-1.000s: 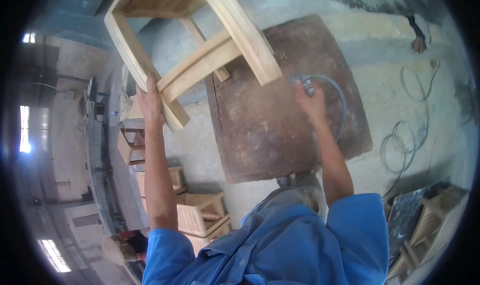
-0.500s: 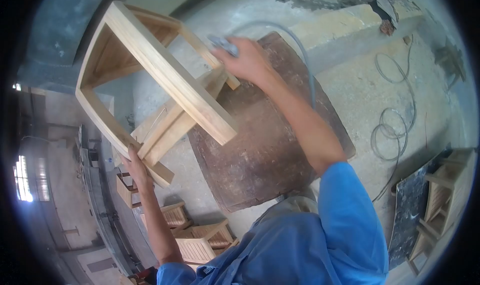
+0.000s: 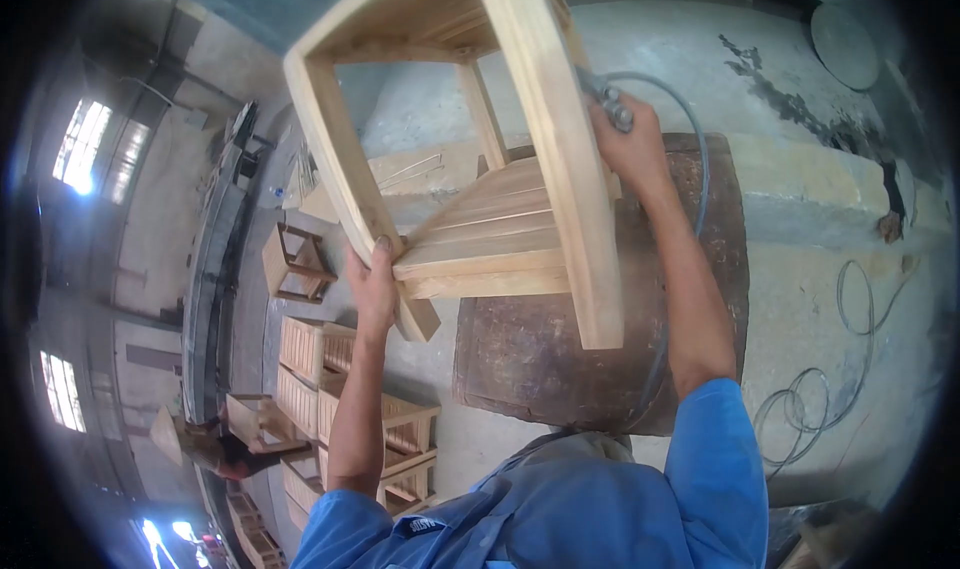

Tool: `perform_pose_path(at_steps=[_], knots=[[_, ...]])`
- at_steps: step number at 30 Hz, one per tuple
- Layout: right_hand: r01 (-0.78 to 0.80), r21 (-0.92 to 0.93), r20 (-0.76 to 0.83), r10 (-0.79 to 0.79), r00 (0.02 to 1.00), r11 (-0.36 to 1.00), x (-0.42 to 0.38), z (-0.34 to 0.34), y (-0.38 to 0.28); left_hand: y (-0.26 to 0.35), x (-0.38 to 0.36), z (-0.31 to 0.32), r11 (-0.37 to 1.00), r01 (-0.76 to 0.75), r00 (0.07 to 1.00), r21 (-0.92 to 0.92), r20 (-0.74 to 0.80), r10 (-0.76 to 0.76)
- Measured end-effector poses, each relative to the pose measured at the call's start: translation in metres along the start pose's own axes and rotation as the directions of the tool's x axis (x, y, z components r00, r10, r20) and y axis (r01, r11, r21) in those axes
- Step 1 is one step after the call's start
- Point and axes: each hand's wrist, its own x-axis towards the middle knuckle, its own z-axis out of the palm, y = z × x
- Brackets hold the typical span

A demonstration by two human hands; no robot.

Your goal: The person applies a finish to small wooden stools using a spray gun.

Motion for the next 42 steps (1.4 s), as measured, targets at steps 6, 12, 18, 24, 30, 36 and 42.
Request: perform_pose_path(at_steps=[6,12,18,24,30,36,42], knots=[[-0.115,-0.164,0.062,0.127,0.990,0.980,-0.020,0.022,0.089,-0.034,-0.008,-0.011,0.999,-0.042,0.999,0.030,0.019,0.041],[-0.230,-0.099,0.079,0.238,0.968,0.968,-0.029,-0.012,0.040,-0.029,-0.005,-0.017,1.000,-0.013,1.000,-0.023,0.028,0.014],[-0.032,-0.088,-0.143,0.019,0.990,0.996,-0.060,-0.046,-0.016,-0.002,0.023,-0.004,0.990,0.060,0.998,-0.125,0.042,-0.056],[0.193,-0.039,-0.366,-0.194,0.910,0.980,-0.145,-0.052,-0.108,-0.005,0.071,0.000,0.996,0.002,0.997,-0.088,0.075,0.004],[0.308,-0.127,-0.193,-0.328,0.925,0.943,-0.195,0.041,-0.164,0.014,0.091,-0.020,0.990,-0.016,0.986,-0.137,0.160,0.038],[0.205,-0.375,-0.299,-0.327,0.896,0.904,-0.143,0.124,-0.159,0.020,0.081,-0.033,0.973,0.024,0.983,-0.227,0.185,0.019],[0.299,-0.395,-0.244,-0.413,0.878,0.869,-0.148,0.182,-0.151,0.002,0.068,-0.050,0.933,-0.053,0.968,-0.355,0.210,0.136]])
